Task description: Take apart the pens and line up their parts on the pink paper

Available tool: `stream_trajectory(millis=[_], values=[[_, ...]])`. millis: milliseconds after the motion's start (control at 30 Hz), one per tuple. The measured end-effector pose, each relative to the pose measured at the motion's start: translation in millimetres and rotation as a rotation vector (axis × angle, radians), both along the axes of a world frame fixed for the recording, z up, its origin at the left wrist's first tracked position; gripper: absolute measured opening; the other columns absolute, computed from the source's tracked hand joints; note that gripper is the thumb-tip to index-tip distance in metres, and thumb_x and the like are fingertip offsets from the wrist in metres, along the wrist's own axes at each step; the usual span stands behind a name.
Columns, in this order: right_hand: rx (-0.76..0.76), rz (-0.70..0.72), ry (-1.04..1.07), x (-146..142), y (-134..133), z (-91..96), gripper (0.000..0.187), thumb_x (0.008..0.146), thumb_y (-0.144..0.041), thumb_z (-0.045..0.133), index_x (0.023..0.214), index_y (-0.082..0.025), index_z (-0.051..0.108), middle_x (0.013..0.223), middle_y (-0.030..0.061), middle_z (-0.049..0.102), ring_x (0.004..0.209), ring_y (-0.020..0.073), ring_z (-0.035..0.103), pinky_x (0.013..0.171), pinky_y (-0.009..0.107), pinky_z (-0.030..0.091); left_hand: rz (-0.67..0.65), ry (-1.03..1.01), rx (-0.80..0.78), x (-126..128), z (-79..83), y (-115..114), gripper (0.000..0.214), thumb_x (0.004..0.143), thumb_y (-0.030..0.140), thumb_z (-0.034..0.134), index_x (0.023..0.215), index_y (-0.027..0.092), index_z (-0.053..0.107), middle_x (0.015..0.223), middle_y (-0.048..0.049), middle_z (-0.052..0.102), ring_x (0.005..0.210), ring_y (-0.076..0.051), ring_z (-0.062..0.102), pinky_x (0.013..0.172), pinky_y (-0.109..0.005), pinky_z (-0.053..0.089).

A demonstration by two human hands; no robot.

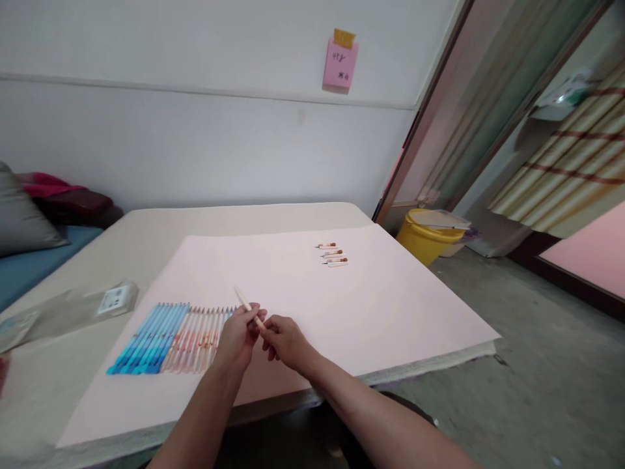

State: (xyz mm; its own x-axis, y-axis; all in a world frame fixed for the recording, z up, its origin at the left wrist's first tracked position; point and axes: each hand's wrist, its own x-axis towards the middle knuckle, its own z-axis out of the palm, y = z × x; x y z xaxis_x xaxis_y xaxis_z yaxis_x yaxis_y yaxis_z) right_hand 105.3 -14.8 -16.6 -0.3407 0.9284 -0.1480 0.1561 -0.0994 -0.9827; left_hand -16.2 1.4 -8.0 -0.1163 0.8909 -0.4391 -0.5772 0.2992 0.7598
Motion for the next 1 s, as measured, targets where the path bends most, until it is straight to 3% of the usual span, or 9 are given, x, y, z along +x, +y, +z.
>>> stream_trajectory(millis=[133,433,1000], values=[[-0.037,-0.024,0.004,1.0,1.2,3.4,0.01,0.083,-0.023,0.05,0.075,-0.017,0.053,0.053,-0.0048,0.054,0.038,0.007,0.05,0.036,0.016,0.036,-0.047,0.011,0.04,0.4,-1.3,-0.2,0.019,0.069,0.014,0.066,0.085,0.013,0.057,0.073,-0.0055,0.062,0.056,-0.012,0.057,0.045,-0.021,0.042],[-0.058,-0.067,0.003,0.7,2.0,9.9,0.01,0.081,-0.023,0.055,0.073,-0.017,0.052,0.052,-0.0057,0.053,0.038,0.0063,0.049,0.036,0.015,0.035,-0.01,-0.055,0.031,7.5,6.6,-5.0,0.022,0.068,0.013,0.064,0.088,0.013,0.056,0.074,-0.0066,0.063,0.055,-0.014,0.057,0.043,-0.023,0.042],[0.174,-0.098,-0.118,4.2,0.6,8.8,0.021,0.088,-0.033,0.049,0.072,-0.019,0.05,0.058,-0.0044,0.053,0.041,0.0074,0.051,0.042,0.018,0.037,-0.032,-0.031,0.037,6.2,8.2,-4.1,0.022,0.074,0.015,0.061,0.096,0.012,0.061,0.083,-0.0092,0.065,0.065,-0.015,0.061,0.05,-0.025,0.047]])
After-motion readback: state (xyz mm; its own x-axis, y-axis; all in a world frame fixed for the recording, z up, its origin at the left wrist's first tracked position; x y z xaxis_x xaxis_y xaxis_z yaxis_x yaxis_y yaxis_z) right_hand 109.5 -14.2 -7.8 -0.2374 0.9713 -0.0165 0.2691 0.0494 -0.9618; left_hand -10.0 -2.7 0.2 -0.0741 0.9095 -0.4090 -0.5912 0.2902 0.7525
